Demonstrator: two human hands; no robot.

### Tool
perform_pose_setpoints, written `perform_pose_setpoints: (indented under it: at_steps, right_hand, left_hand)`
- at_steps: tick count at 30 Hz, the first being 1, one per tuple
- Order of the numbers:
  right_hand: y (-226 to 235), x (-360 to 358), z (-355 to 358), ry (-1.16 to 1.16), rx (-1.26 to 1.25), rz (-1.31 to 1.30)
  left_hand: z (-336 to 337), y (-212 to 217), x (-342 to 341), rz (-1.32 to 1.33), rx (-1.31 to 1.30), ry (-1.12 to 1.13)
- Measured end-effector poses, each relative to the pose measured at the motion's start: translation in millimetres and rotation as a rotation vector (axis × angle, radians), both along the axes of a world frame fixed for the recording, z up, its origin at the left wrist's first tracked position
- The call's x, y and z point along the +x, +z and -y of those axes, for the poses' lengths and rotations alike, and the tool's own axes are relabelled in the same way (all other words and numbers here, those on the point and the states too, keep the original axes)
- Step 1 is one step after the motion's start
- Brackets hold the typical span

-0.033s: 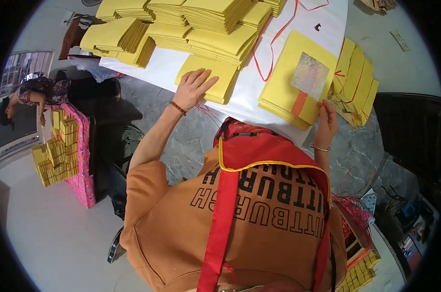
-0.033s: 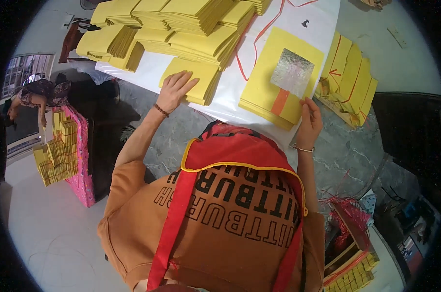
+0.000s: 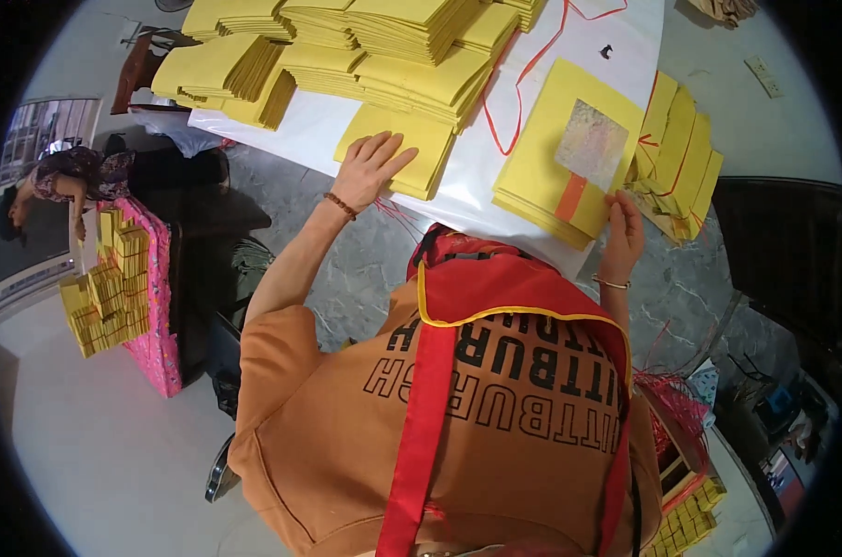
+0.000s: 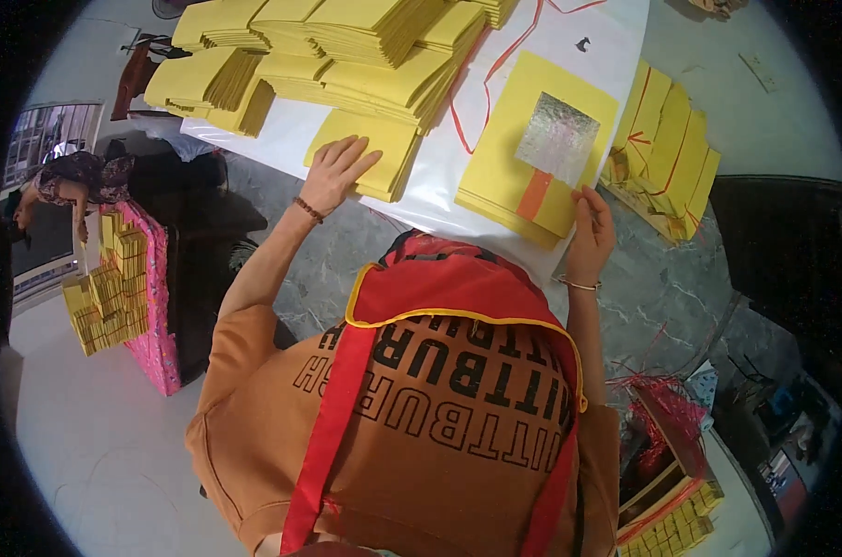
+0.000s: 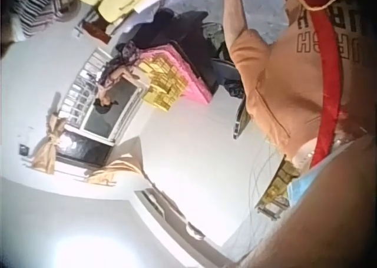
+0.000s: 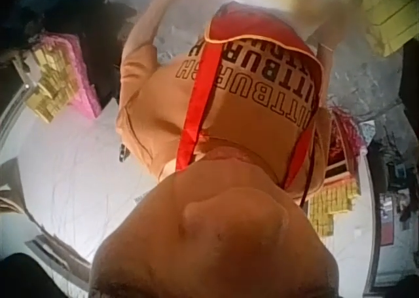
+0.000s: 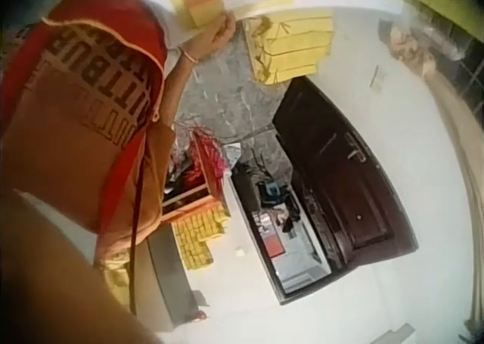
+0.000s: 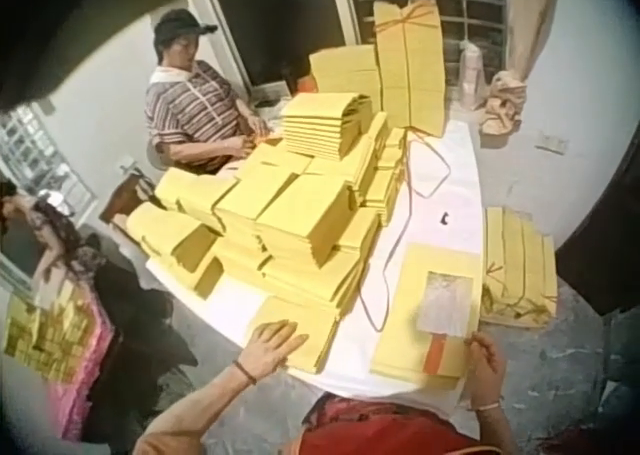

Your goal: Manually folding stacks of yellow paper and applying silver foil sheets to each one.

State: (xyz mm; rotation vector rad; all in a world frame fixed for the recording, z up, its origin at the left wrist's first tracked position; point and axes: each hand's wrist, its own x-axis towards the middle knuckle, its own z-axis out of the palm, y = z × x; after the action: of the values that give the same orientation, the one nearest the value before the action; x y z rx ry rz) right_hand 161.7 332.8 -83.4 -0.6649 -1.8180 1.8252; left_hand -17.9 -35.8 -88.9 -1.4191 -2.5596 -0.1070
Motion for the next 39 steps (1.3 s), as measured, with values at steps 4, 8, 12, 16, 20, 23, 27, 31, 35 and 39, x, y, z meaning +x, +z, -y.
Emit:
perform_pose_setpoints:
  at_steps: [4, 8, 12, 16, 20, 23, 27, 31, 35, 39]
  right_hand:
    - [-0.1, -1.3, -1.7, -0.007, 0.012, 0.009]
    - [3.6, -3.8, -1.7, -0.044, 0.055, -0.026]
    - [-3.3, -2.6, -15.4, -0.062, 0.337, 0.043]
    - [7.9, -11.5, -12.3, 0.034, 0.743, 0.065]
    - [15.3, -14.0, -9.6, 0.082, 0.807, 0.084]
    - [6.8, -12.6, -9.7, 0.052, 0.760, 0.062]
    - [4.2, -11.3, -9.0, 0.011, 0.657, 0.065]
    - [0.7, -11.9, -11.9, 0.039, 0.566, 0.070]
    - [-1.0, -11.5, -13.5, 0.067, 0.473, 0.062]
    - [-1.1, -11.6, -15.2, 0.070, 0.320, 0.078]
  left_hand:
    - [1.5, -8.4, 5.2, 0.111, -0.178, 0.032]
    - [-3.9, -1.0, 10.0, 0.171, -0.290, 0.046]
    - [-11.6, 15.2, 2.5, 0.196, -0.383, 0.006]
    - [-23.0, 49.9, -7.1, 0.341, -0.420, -0.054]
    - [-65.3, 85.8, -2.2, 0.452, -0.274, -0.138]
    - [-121.6, 86.9, 13.1, 0.453, 0.151, -0.352]
    - [-178.5, 68.6, 26.6, 0.238, 0.220, -0.518]
    - [-188.3, 60.7, 24.7, 0.176, 0.204, -0.593]
    - [-191.5, 62.7, 20.3, 0.410, 0.225, -0.620]
    - [-198.7, 67.4, 15.0, 0.624, 0.229, -0.567]
